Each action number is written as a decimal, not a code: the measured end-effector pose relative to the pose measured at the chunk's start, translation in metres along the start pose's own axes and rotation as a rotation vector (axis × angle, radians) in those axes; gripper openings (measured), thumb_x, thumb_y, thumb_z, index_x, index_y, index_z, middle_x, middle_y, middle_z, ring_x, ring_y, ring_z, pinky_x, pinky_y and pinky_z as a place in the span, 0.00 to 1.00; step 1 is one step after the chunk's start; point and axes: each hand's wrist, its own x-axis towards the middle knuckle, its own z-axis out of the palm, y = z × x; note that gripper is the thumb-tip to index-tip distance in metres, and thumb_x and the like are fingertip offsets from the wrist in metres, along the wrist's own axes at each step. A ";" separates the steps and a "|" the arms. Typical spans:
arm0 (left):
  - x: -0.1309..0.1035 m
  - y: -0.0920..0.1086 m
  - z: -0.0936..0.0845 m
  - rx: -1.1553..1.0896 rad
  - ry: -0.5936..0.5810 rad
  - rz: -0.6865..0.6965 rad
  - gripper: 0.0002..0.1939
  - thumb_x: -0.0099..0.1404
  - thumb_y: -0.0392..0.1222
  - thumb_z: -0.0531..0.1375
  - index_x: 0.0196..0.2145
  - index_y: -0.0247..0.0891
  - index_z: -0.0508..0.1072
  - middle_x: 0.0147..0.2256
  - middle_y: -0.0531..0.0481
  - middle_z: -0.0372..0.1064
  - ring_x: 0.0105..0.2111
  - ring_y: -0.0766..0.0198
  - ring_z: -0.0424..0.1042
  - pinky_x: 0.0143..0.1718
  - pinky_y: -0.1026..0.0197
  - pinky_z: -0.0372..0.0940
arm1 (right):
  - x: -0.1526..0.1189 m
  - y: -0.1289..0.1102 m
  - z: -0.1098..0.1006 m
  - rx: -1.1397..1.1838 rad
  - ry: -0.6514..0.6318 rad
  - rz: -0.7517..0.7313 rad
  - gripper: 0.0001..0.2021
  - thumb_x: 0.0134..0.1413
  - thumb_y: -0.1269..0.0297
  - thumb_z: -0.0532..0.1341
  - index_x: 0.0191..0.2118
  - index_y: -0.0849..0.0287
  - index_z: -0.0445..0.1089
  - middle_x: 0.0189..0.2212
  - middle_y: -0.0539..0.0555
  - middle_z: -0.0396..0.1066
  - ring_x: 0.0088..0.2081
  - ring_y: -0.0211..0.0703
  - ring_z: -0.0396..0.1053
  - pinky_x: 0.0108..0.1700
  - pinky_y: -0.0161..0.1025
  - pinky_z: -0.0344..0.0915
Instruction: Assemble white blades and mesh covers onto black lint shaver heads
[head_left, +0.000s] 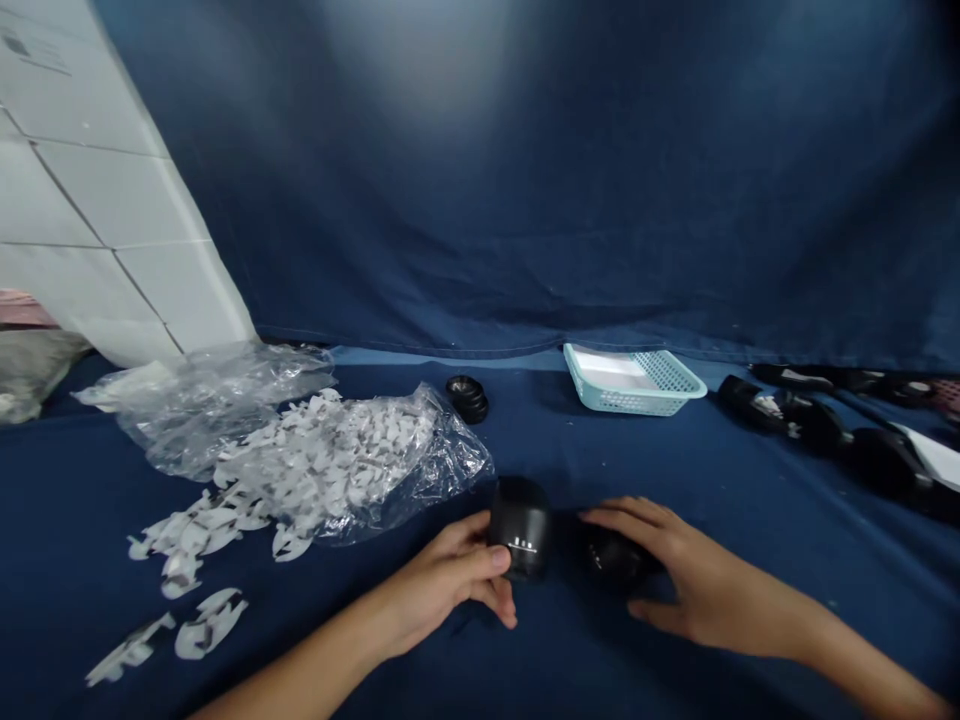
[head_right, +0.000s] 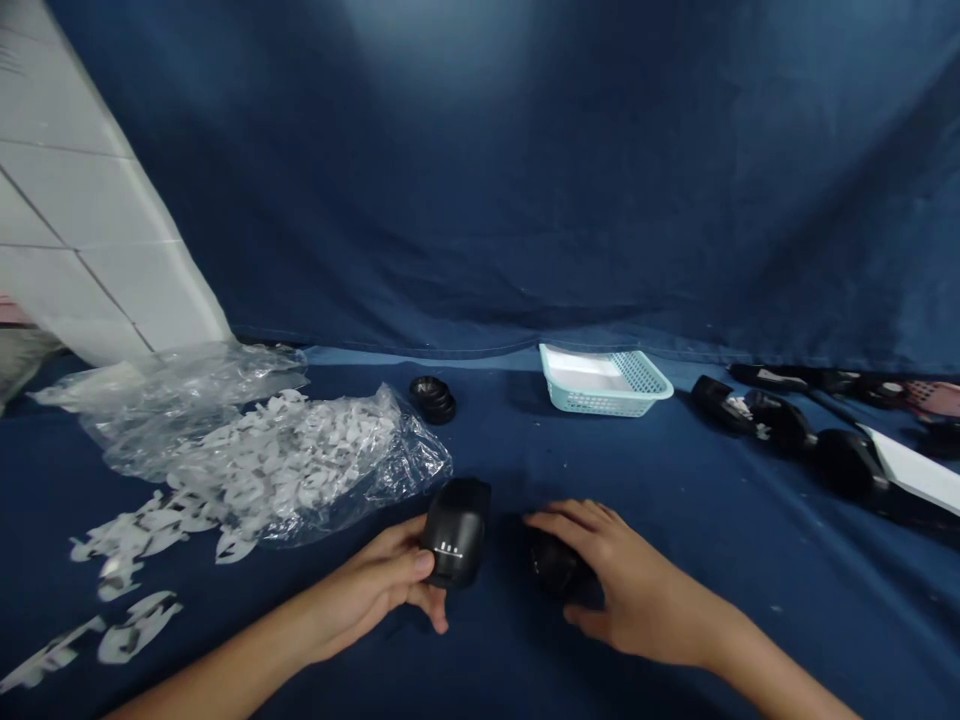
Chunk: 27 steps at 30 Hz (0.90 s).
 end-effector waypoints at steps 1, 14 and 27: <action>0.001 0.001 -0.001 -0.002 -0.011 -0.006 0.17 0.62 0.44 0.63 0.45 0.32 0.70 0.33 0.47 0.69 0.28 0.62 0.73 0.35 0.53 0.70 | 0.000 0.004 0.004 -0.035 0.015 0.001 0.42 0.40 0.80 0.64 0.62 0.42 0.59 0.60 0.54 0.62 0.62 0.60 0.57 0.63 0.63 0.52; -0.003 0.004 0.001 -0.007 -0.081 0.013 0.19 0.61 0.50 0.63 0.44 0.32 0.74 0.34 0.45 0.70 0.28 0.62 0.71 0.34 0.56 0.66 | 0.007 -0.027 -0.011 0.213 -0.140 -0.257 0.39 0.41 0.88 0.53 0.58 0.47 0.63 0.58 0.51 0.65 0.60 0.46 0.61 0.60 0.49 0.61; -0.005 -0.008 -0.003 0.040 -0.089 0.090 0.24 0.63 0.52 0.63 0.51 0.34 0.70 0.34 0.46 0.71 0.28 0.63 0.71 0.35 0.56 0.64 | 0.002 -0.028 -0.004 0.188 -0.107 -0.282 0.44 0.39 0.90 0.50 0.61 0.44 0.60 0.67 0.49 0.52 0.66 0.45 0.53 0.63 0.48 0.59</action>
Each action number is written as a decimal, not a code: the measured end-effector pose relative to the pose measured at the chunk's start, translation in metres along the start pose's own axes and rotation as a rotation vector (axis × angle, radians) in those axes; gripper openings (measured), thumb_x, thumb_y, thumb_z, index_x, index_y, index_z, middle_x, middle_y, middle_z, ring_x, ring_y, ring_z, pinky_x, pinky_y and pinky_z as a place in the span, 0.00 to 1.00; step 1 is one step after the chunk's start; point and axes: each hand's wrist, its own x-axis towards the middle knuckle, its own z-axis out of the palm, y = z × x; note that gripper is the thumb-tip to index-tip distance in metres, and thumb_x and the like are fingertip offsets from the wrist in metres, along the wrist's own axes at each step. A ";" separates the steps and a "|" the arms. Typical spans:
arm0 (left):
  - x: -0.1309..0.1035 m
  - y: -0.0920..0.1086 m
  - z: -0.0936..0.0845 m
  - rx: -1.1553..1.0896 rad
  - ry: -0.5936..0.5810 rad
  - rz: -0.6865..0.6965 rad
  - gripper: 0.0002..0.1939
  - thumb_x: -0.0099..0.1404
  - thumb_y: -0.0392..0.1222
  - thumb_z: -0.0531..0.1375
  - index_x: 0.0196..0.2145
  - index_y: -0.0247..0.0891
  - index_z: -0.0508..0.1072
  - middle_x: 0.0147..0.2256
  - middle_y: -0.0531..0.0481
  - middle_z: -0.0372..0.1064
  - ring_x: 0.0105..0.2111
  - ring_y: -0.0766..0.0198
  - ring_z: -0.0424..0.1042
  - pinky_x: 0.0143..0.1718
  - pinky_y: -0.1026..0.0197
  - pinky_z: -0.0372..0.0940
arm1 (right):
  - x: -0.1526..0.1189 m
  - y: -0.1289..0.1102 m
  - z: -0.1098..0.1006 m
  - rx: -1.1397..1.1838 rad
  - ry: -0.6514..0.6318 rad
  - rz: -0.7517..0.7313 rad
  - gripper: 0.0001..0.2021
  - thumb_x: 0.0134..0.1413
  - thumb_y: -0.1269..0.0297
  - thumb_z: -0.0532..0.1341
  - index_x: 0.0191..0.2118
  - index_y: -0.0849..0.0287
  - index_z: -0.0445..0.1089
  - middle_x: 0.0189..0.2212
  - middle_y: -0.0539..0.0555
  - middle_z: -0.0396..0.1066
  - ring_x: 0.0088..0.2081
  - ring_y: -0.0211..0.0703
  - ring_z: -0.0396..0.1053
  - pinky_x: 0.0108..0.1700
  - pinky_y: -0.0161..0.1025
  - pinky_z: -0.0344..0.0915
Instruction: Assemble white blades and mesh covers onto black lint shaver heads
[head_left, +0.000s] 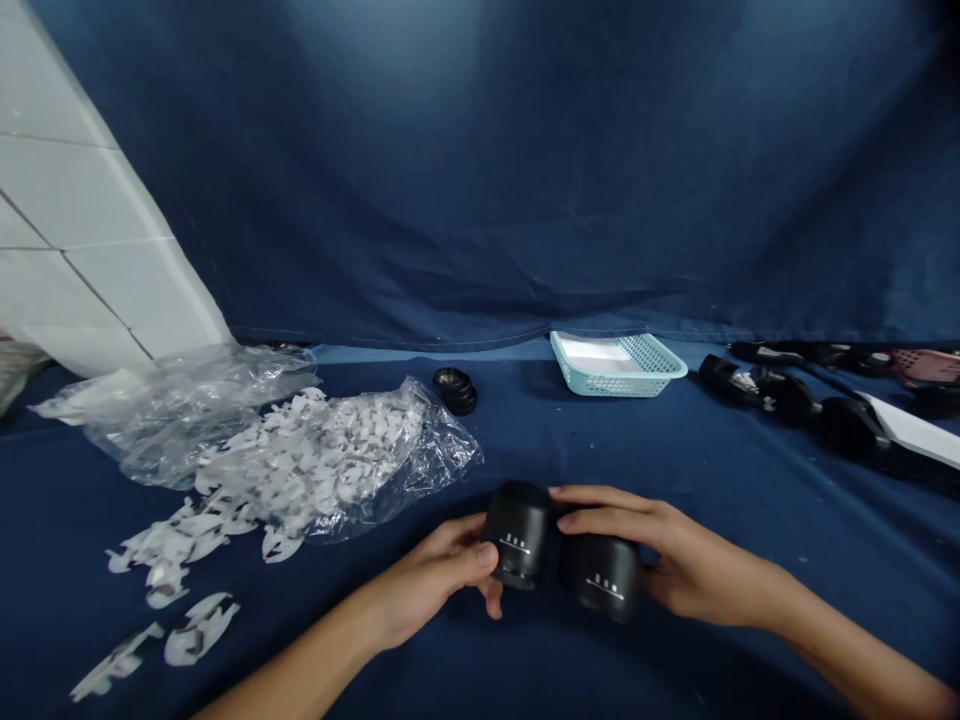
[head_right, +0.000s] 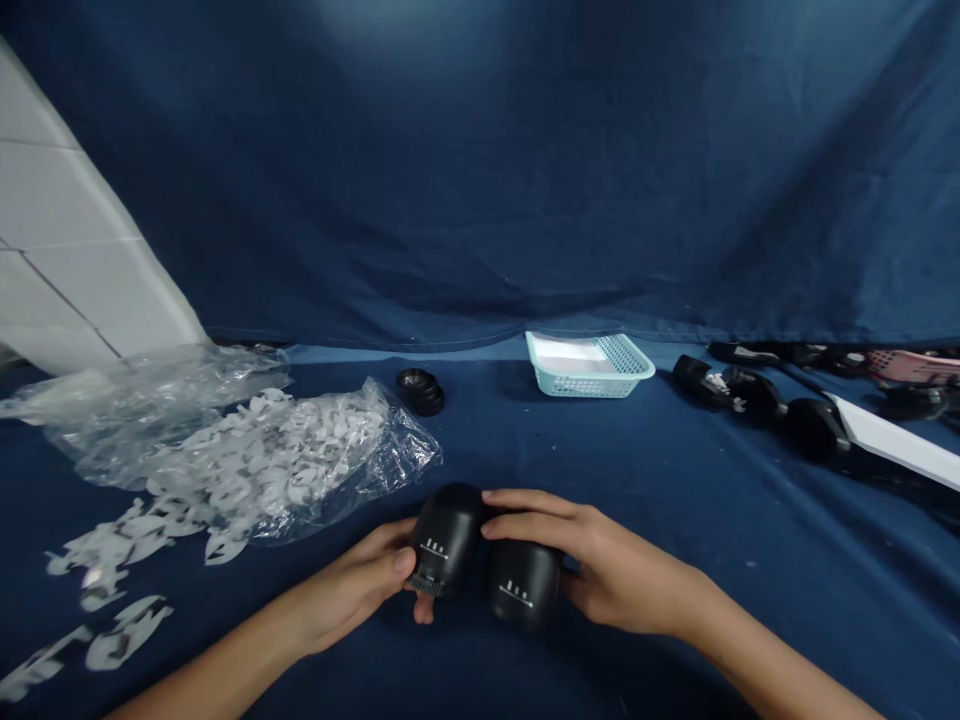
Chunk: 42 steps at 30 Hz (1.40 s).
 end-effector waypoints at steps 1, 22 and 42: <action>0.000 0.000 0.000 0.009 0.000 0.001 0.25 0.62 0.53 0.63 0.51 0.34 0.70 0.34 0.47 0.71 0.28 0.64 0.71 0.35 0.56 0.64 | 0.000 0.000 0.001 -0.001 -0.001 -0.003 0.44 0.39 0.90 0.50 0.61 0.44 0.60 0.67 0.49 0.51 0.66 0.45 0.52 0.63 0.48 0.58; 0.003 0.001 -0.003 -0.016 -0.042 -0.039 0.24 0.60 0.55 0.65 0.46 0.33 0.73 0.30 0.48 0.69 0.28 0.63 0.70 0.35 0.57 0.64 | 0.004 0.007 0.008 -0.048 0.071 -0.012 0.43 0.46 0.89 0.51 0.65 0.46 0.53 0.68 0.49 0.49 0.67 0.43 0.50 0.65 0.47 0.56; 0.002 0.002 -0.012 -0.361 -0.133 -0.142 0.25 0.62 0.55 0.53 0.42 0.29 0.72 0.35 0.37 0.74 0.27 0.58 0.73 0.37 0.50 0.66 | 0.005 0.004 0.017 -0.132 0.313 -0.082 0.40 0.42 0.83 0.57 0.63 0.48 0.59 0.57 0.54 0.67 0.58 0.48 0.65 0.59 0.47 0.64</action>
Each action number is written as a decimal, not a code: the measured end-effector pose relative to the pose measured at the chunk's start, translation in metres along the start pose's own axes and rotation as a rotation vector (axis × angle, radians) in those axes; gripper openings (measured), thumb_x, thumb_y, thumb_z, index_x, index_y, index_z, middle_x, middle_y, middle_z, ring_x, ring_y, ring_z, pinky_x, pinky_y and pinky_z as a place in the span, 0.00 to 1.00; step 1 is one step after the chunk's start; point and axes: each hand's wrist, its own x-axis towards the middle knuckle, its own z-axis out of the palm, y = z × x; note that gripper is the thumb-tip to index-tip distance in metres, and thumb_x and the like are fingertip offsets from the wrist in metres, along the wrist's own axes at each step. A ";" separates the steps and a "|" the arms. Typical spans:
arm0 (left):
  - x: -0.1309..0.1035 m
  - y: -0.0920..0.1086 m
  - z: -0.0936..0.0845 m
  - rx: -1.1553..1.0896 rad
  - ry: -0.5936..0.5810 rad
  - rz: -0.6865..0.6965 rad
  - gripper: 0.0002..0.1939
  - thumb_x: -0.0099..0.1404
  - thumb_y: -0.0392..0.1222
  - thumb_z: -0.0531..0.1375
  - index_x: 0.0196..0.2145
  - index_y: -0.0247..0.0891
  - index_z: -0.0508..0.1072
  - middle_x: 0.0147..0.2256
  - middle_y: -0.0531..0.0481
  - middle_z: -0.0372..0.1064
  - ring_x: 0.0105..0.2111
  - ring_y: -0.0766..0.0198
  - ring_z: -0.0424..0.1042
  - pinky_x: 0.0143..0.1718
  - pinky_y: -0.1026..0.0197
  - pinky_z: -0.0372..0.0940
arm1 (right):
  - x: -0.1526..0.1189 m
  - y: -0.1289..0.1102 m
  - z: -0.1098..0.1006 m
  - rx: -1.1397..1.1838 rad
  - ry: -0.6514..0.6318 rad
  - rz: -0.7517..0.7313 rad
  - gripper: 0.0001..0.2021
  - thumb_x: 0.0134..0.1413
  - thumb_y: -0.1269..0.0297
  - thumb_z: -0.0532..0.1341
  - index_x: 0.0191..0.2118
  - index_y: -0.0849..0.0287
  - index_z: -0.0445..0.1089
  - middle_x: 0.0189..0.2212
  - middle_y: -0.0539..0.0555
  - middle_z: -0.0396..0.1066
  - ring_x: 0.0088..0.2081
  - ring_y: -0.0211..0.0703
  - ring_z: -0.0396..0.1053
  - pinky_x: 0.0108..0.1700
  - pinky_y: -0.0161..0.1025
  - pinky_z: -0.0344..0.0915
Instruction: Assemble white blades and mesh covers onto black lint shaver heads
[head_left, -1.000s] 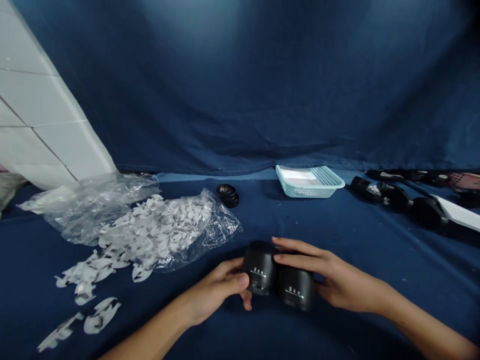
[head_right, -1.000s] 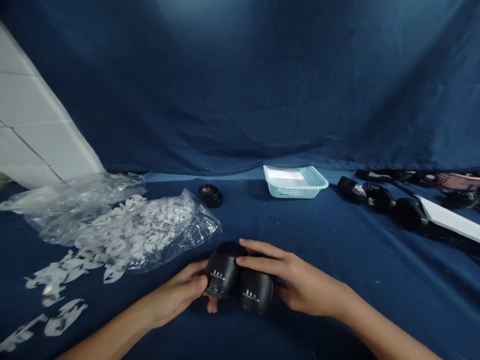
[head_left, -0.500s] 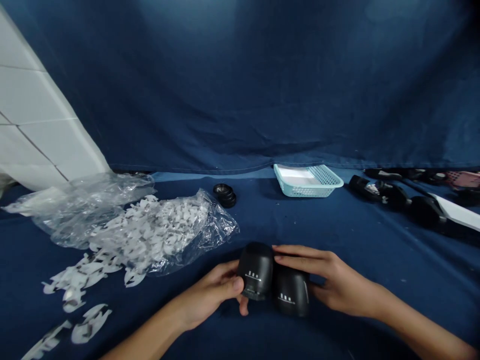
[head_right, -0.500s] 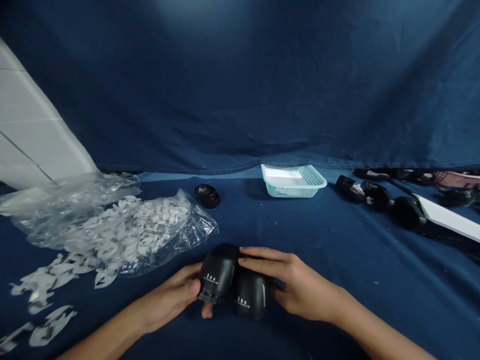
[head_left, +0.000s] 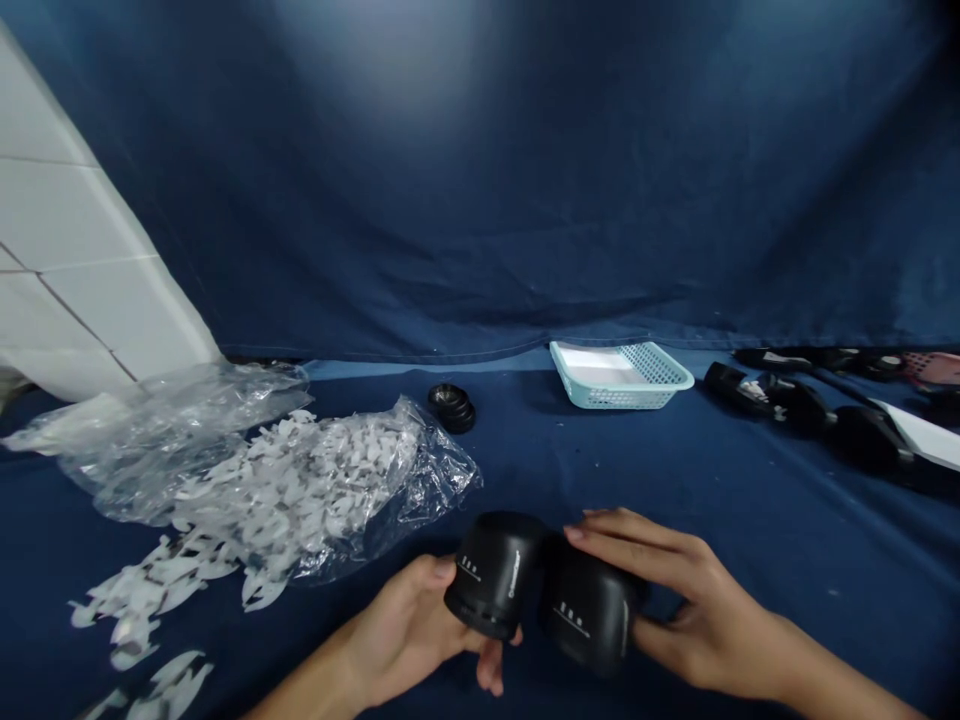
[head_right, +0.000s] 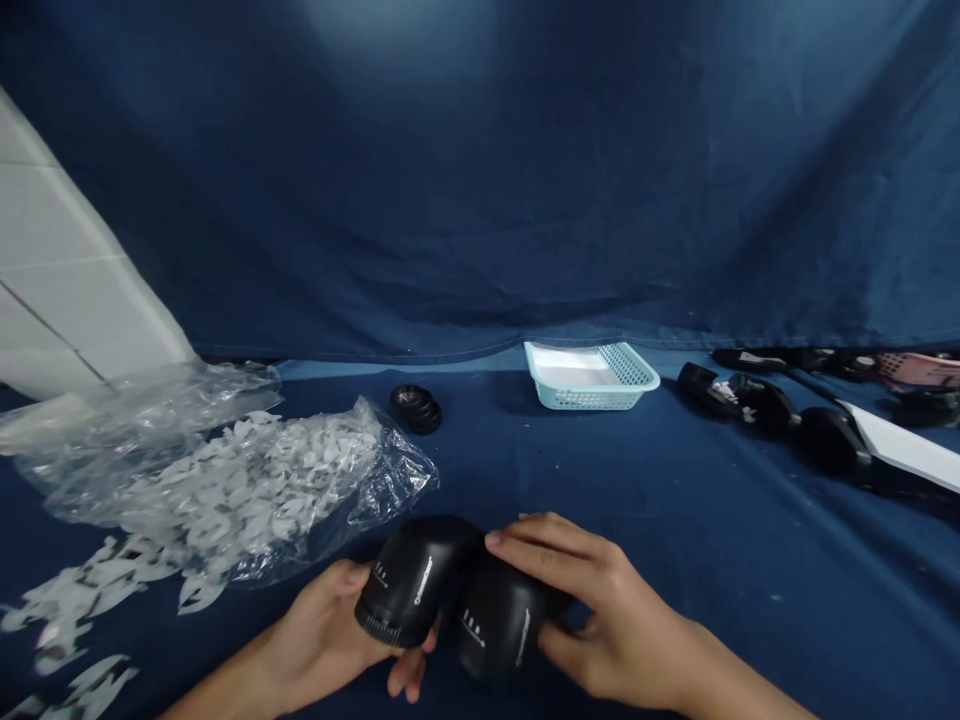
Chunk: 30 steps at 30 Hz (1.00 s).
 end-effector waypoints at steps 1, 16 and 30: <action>0.000 -0.001 -0.001 -0.024 -0.002 -0.006 0.26 0.62 0.56 0.52 0.41 0.28 0.72 0.35 0.37 0.74 0.27 0.58 0.73 0.37 0.50 0.66 | 0.000 -0.003 0.001 -0.007 0.020 0.013 0.40 0.41 0.83 0.57 0.62 0.47 0.60 0.56 0.54 0.68 0.57 0.49 0.67 0.58 0.47 0.66; 0.005 -0.003 -0.009 -0.074 -0.002 -0.078 0.29 0.61 0.59 0.49 0.39 0.27 0.73 0.31 0.41 0.73 0.24 0.62 0.69 0.37 0.52 0.66 | 0.005 -0.027 0.005 0.092 0.036 0.192 0.34 0.39 0.79 0.61 0.58 0.57 0.67 0.45 0.57 0.72 0.43 0.47 0.73 0.44 0.41 0.73; 0.006 -0.002 -0.007 -0.056 0.021 -0.080 0.27 0.62 0.56 0.49 0.37 0.27 0.74 0.30 0.40 0.73 0.23 0.63 0.69 0.36 0.52 0.67 | 0.009 -0.041 0.010 0.060 0.090 0.237 0.32 0.37 0.78 0.59 0.53 0.59 0.72 0.42 0.58 0.74 0.39 0.48 0.75 0.41 0.42 0.75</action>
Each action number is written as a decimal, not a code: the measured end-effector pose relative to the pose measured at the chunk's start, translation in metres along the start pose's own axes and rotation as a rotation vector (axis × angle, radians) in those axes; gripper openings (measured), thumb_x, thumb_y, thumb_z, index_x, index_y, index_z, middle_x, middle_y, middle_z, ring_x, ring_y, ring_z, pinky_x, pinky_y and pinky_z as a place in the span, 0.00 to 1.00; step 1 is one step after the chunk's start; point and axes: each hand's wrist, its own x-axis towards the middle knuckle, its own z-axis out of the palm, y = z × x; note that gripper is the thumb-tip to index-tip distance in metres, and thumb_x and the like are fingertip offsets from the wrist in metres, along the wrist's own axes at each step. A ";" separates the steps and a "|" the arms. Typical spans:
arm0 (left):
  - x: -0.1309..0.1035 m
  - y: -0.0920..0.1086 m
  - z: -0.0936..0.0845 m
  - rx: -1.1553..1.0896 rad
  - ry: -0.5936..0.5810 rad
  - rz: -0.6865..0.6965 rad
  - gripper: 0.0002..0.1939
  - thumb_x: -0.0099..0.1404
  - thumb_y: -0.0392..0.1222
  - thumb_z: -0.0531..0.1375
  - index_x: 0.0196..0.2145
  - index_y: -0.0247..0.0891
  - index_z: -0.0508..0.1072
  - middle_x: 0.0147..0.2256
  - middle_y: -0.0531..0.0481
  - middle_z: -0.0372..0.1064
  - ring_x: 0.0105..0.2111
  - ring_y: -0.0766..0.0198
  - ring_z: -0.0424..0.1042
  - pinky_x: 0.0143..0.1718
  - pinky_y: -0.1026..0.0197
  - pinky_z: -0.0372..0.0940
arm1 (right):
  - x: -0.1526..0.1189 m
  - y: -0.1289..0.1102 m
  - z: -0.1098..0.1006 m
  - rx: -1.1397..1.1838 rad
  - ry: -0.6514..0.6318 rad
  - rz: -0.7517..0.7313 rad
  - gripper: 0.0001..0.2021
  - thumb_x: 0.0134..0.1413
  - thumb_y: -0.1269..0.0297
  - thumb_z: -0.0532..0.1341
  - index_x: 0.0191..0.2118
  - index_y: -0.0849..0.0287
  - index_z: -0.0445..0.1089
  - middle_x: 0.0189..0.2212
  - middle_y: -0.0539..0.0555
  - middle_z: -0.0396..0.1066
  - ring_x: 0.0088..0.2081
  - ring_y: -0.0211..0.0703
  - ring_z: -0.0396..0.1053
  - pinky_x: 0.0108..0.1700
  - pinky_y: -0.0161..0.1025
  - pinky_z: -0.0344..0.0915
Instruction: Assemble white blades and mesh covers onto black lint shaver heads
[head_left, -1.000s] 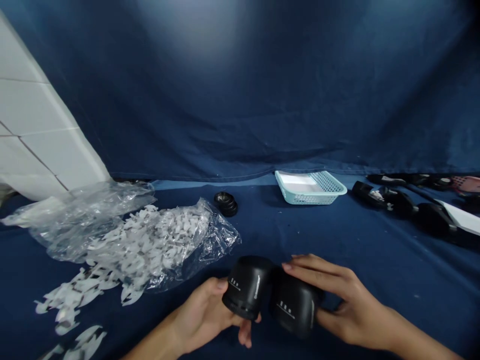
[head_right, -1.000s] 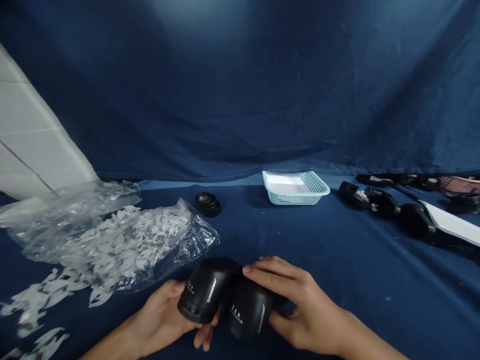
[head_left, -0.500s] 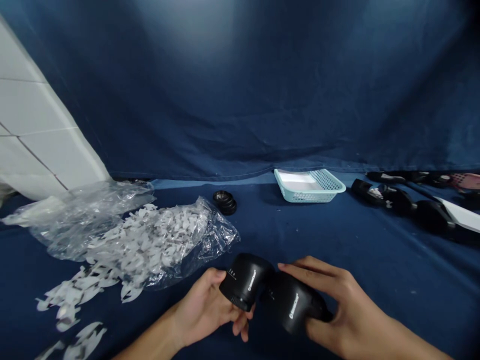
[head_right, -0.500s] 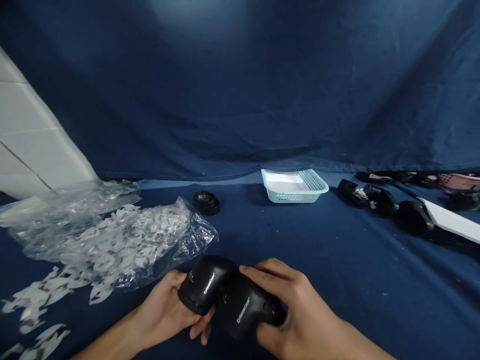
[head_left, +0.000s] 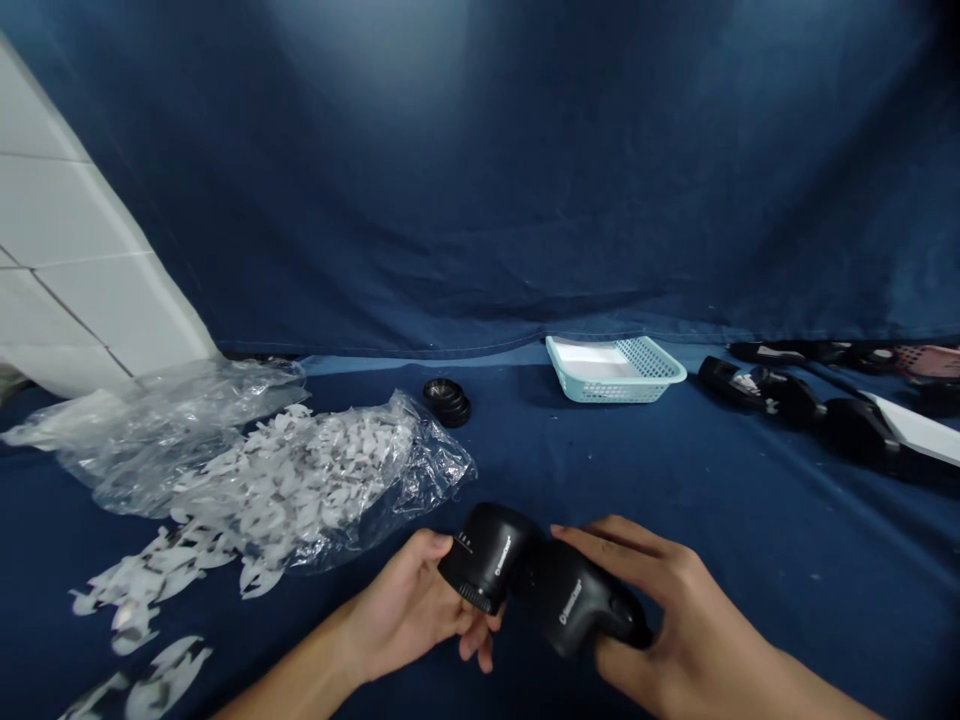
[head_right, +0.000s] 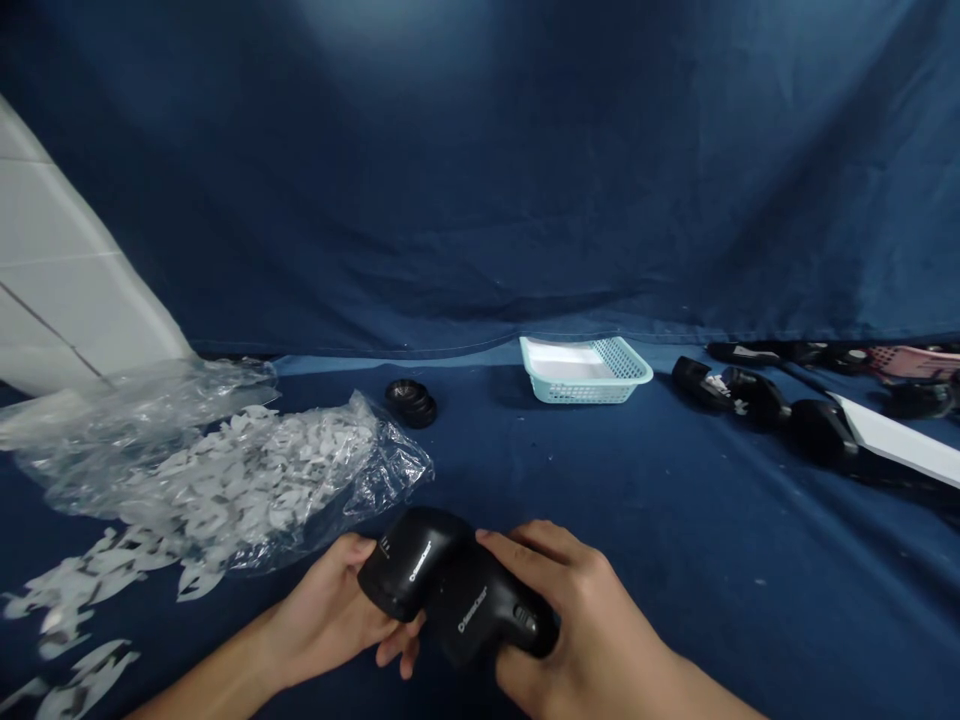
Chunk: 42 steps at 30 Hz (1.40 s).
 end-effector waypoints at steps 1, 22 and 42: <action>0.000 0.000 0.000 0.001 0.001 -0.001 0.27 0.61 0.56 0.49 0.37 0.27 0.74 0.30 0.40 0.73 0.23 0.63 0.69 0.36 0.52 0.67 | 0.000 0.000 0.000 0.004 -0.001 -0.001 0.32 0.36 0.79 0.59 0.53 0.58 0.72 0.42 0.58 0.74 0.39 0.48 0.75 0.41 0.42 0.75; 0.001 0.004 0.001 -0.030 0.041 -0.008 0.37 0.62 0.65 0.43 0.33 0.26 0.74 0.18 0.47 0.65 0.16 0.65 0.60 0.33 0.51 0.67 | -0.025 0.017 0.014 -0.362 0.285 -0.103 0.33 0.43 0.75 0.59 0.58 0.50 0.63 0.47 0.60 0.70 0.46 0.59 0.72 0.43 0.50 0.74; 0.001 0.000 0.002 0.002 0.046 -0.036 0.38 0.62 0.61 0.41 0.31 0.23 0.76 0.16 0.45 0.67 0.14 0.66 0.62 0.33 0.51 0.69 | -0.003 0.027 0.000 -0.243 0.283 0.129 0.29 0.44 0.73 0.58 0.57 0.54 0.66 0.46 0.57 0.68 0.44 0.51 0.72 0.44 0.48 0.71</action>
